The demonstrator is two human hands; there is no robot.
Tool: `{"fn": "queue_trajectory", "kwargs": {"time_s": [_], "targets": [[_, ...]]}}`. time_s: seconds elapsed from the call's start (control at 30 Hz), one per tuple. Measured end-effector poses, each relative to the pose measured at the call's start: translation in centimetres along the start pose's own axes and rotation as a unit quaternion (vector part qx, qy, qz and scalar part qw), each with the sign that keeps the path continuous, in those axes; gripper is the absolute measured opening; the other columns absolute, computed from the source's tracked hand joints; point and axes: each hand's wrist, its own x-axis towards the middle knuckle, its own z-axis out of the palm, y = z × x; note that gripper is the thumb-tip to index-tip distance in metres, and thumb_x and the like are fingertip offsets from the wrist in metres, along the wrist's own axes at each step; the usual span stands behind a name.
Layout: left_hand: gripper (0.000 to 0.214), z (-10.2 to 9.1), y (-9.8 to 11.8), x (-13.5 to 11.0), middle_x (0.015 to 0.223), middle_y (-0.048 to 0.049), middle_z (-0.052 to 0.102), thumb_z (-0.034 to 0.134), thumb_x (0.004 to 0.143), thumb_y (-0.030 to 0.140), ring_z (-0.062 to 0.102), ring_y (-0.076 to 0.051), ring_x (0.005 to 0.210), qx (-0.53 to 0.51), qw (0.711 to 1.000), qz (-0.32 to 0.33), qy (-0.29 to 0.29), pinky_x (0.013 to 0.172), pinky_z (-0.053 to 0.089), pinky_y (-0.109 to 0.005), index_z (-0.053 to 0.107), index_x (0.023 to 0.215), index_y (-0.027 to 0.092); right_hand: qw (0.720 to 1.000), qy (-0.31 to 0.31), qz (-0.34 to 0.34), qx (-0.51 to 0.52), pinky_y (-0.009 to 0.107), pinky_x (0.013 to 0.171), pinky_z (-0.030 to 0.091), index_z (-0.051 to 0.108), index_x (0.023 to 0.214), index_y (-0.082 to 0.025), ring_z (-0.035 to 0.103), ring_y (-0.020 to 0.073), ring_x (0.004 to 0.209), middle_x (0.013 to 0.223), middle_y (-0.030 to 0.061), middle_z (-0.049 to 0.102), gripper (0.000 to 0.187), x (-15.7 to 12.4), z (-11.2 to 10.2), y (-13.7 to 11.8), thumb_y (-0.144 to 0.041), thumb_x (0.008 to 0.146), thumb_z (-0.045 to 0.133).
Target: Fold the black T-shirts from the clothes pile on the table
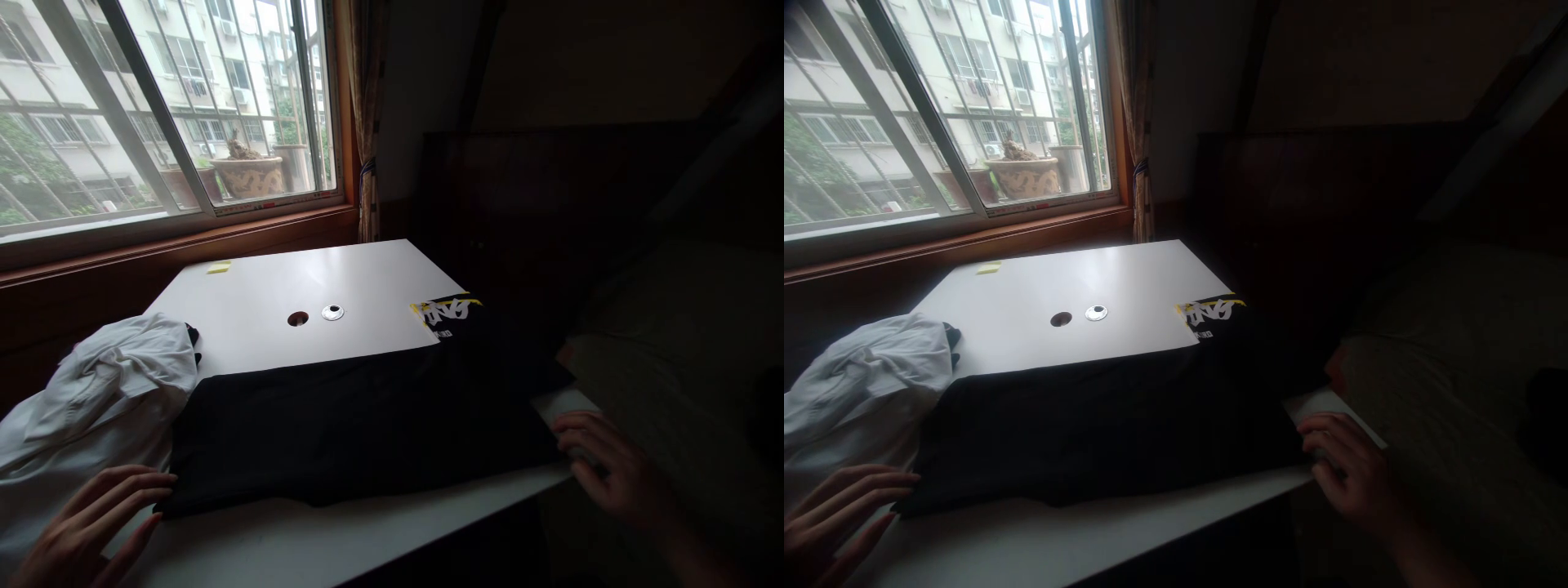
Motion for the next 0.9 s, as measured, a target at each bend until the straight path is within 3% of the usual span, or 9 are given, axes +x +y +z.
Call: {"fn": "queue_trajectory", "kwargs": {"time_s": [0.1, 0.17, 0.23, 0.33, 0.47, 0.63, 0.77, 0.9], "targets": [[0.020, -0.2, 0.3, 1.6, 0.108, -0.0009, 0.075, 0.065, 0.088, 0.025, 0.068, -0.026, 0.102, 0.014, 0.998, 0.056, 0.020, 0.084, 0.058, -0.038, 0.072, 0.106, 0.031, 0.999, 0.048, -0.008, -0.003, 0.049, 0.088, 0.052, 0.069, 0.089, -0.029, 0.066, 0.0298, 0.096, 0.096, 0.0050, 0.070, 0.016, 2.0, -0.6, -1.1, -0.020, 0.082, 0.057], [0.021, 0.3, 2.1, 4.0, 0.117, -0.0030, 0.072, 0.061, 0.092, 0.026, 0.065, -0.027, 0.111, 0.001, 0.998, 0.062, 0.033, 0.089, 0.057, -0.040, 0.070, 0.110, 0.028, 0.998, 0.050, -0.019, 0.013, 0.049, 0.090, 0.052, 0.069, 0.094, -0.029, 0.065, 0.0287, 0.098, 0.099, 0.0052, 0.070, 0.019, 4.1, -0.2, -3.0, -0.018, 0.086, 0.056], [0.021, 1.1, 4.8, 6.9, 0.130, -0.0033, 0.067, 0.059, 0.095, 0.026, 0.059, -0.028, 0.124, -0.004, 0.996, 0.084, -0.005, 0.097, 0.056, -0.041, 0.070, 0.113, 0.027, 0.998, 0.014, -0.035, 0.041, 0.048, 0.093, 0.052, 0.069, 0.105, -0.028, 0.064, 0.0278, 0.105, 0.108, 0.0063, 0.070, 0.025, 6.3, 1.1, -6.1, -0.016, 0.090, 0.053], [0.034, 2.7, 9.0, 10.7, 0.146, -0.0045, 0.056, 0.060, 0.097, 0.029, 0.046, -0.031, 0.139, 0.013, 0.987, 0.134, -0.088, 0.109, 0.050, -0.046, 0.065, 0.130, 0.026, 0.985, -0.097, -0.105, 0.101, 0.045, 0.100, 0.052, 0.065, 0.121, -0.027, 0.060, 0.0265, 0.118, 0.124, 0.0074, 0.066, 0.031, 8.7, 4.0, -11.8, -0.018, 0.092, 0.057], [0.053, 4.6, 11.8, 12.2, 0.153, -0.0056, 0.048, 0.067, 0.093, 0.029, 0.042, -0.031, 0.142, -0.028, 0.963, 0.189, -0.190, 0.112, 0.047, -0.051, 0.053, 0.144, 0.029, 0.952, -0.184, -0.181, 0.165, 0.044, 0.104, 0.049, 0.063, 0.125, -0.024, 0.058, 0.0270, 0.121, 0.128, 0.0072, 0.065, 0.040, 9.3, 7.2, -16.9, -0.025, 0.086, 0.071], [0.060, 6.0, 11.4, 11.0, 0.151, -0.0067, 0.050, 0.064, 0.093, 0.023, 0.048, -0.029, 0.138, -0.053, 0.959, 0.196, -0.198, 0.111, 0.048, -0.051, 0.045, 0.150, 0.028, 0.956, -0.169, -0.189, 0.149, 0.043, 0.100, 0.049, 0.065, 0.109, -0.022, 0.061, 0.0251, 0.112, 0.116, 0.0062, 0.068, 0.028, 8.6, 7.9, -16.6, -0.015, 0.082, 0.066], [0.044, 6.1, 10.7, 10.2, 0.137, -0.0061, 0.064, 0.058, 0.099, 0.022, 0.058, -0.025, 0.129, -0.072, 0.963, 0.196, -0.171, 0.105, 0.055, -0.040, 0.054, 0.143, 0.027, 0.965, -0.150, -0.179, 0.116, 0.042, 0.095, 0.051, 0.064, 0.101, -0.023, 0.064, 0.0234, 0.102, 0.107, 0.0048, 0.070, 0.024, 8.1, 6.8, -15.0, -0.010, 0.081, 0.061], [0.032, 5.8, 10.5, 9.6, 0.128, -0.0067, 0.068, 0.053, 0.102, 0.020, 0.064, -0.023, 0.120, -0.051, 0.965, 0.199, -0.165, 0.097, 0.059, -0.034, 0.061, 0.133, 0.023, 0.972, -0.149, -0.164, 0.073, 0.041, 0.095, 0.052, 0.066, 0.101, -0.023, 0.066, 0.0226, 0.097, 0.105, 0.0047, 0.070, 0.024, 7.2, 4.9, -12.6, -0.010, 0.082, 0.060]]}}
